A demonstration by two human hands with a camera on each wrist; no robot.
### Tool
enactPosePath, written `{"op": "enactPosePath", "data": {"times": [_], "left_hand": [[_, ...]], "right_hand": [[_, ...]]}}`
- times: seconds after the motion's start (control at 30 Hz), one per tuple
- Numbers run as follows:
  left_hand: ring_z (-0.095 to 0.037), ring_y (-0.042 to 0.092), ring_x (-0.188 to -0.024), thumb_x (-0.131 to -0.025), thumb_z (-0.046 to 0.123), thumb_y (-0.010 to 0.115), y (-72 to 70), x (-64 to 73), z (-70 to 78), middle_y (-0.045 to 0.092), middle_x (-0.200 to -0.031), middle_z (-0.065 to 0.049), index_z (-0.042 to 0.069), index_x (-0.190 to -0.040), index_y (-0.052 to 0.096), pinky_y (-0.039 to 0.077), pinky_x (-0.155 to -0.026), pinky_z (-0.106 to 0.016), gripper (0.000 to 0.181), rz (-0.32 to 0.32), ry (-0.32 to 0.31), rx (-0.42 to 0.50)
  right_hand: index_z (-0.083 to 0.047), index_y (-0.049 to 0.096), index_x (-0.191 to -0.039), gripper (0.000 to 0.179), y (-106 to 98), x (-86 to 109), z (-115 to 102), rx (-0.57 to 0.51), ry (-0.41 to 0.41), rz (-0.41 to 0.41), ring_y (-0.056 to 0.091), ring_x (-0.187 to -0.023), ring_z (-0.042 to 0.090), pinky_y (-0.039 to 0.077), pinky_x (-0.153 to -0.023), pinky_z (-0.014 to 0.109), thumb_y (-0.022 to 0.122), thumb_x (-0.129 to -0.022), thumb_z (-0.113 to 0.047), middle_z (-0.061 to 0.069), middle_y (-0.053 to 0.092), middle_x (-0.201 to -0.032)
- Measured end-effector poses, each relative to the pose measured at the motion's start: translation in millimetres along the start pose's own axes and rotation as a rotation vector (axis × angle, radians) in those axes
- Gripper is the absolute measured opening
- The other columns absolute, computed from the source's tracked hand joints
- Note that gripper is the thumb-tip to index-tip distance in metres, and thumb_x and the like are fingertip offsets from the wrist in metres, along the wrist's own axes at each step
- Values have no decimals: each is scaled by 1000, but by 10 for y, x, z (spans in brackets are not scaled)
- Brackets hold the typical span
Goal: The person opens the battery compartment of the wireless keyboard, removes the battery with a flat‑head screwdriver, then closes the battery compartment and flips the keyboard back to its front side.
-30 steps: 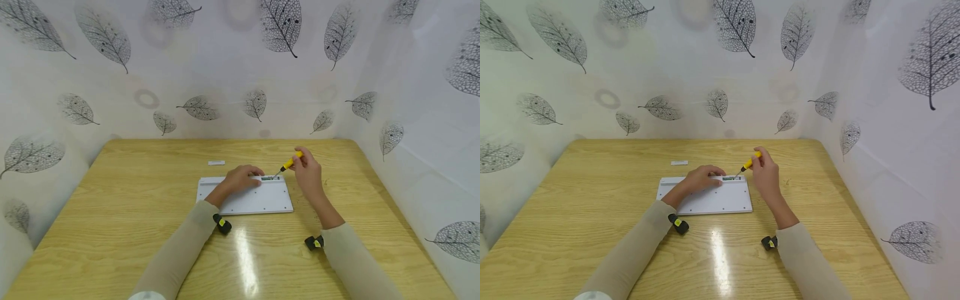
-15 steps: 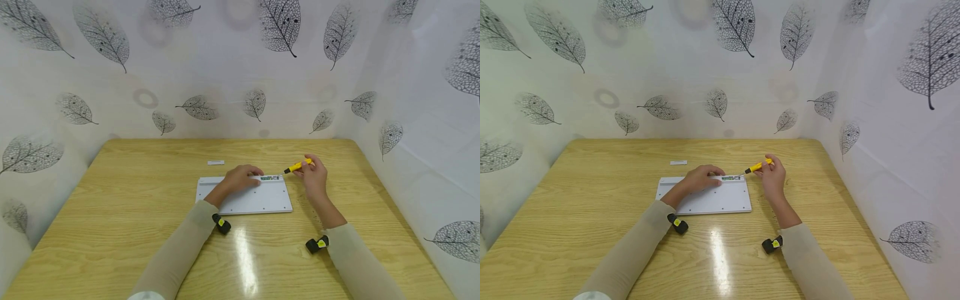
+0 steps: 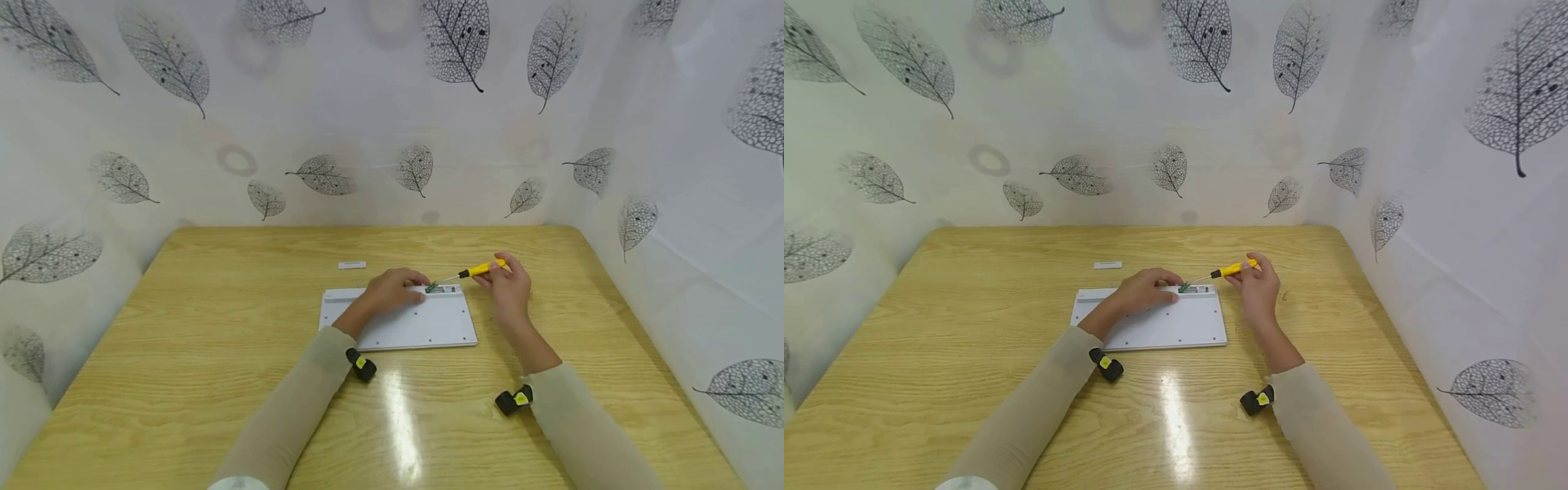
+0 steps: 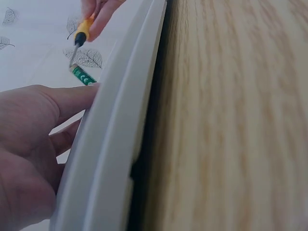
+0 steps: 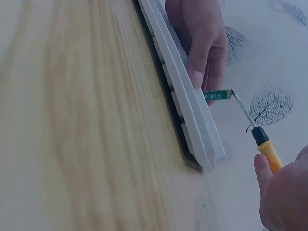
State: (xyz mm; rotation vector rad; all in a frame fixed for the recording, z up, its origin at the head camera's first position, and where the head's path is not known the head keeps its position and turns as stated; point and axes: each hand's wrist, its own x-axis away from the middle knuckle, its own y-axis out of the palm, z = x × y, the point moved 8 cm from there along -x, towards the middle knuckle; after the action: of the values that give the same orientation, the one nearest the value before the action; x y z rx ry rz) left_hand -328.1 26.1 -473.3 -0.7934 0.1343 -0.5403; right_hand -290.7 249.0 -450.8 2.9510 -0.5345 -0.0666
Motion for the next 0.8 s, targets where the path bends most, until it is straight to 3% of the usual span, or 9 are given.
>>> {"op": "enactPosePath", "data": {"times": [0.2,0.5,0.8], "left_hand": [[-10,53,-110,-88,36,66,15,-27,-12,60,-112,16,36,-115,64,39,-95,-42,27,-3,25,2],[-10,53,-110,-88,37,66,-23,-2,-16,60,-111,16,36,-116,64,38,-95,-43,28,1,1,-18],[-10,54,-108,-87,37,67,-6,-7,-20,61,-109,17,37,-114,64,38,-95,-43,27,-1,1,8]], "right_hand": [[-2,51,-124,27,67,42,-69,47,-51,-5,67,-84,24,54,-76,34,50,-97,-5,22,57,-100],[-5,50,-126,29,29,2,-127,55,-79,-11,66,-87,22,54,-75,29,50,-97,-8,20,56,-103],[-7,49,-126,34,-44,-18,-410,113,-190,-67,65,-90,24,54,-77,30,58,-94,-16,19,59,-106]]}}
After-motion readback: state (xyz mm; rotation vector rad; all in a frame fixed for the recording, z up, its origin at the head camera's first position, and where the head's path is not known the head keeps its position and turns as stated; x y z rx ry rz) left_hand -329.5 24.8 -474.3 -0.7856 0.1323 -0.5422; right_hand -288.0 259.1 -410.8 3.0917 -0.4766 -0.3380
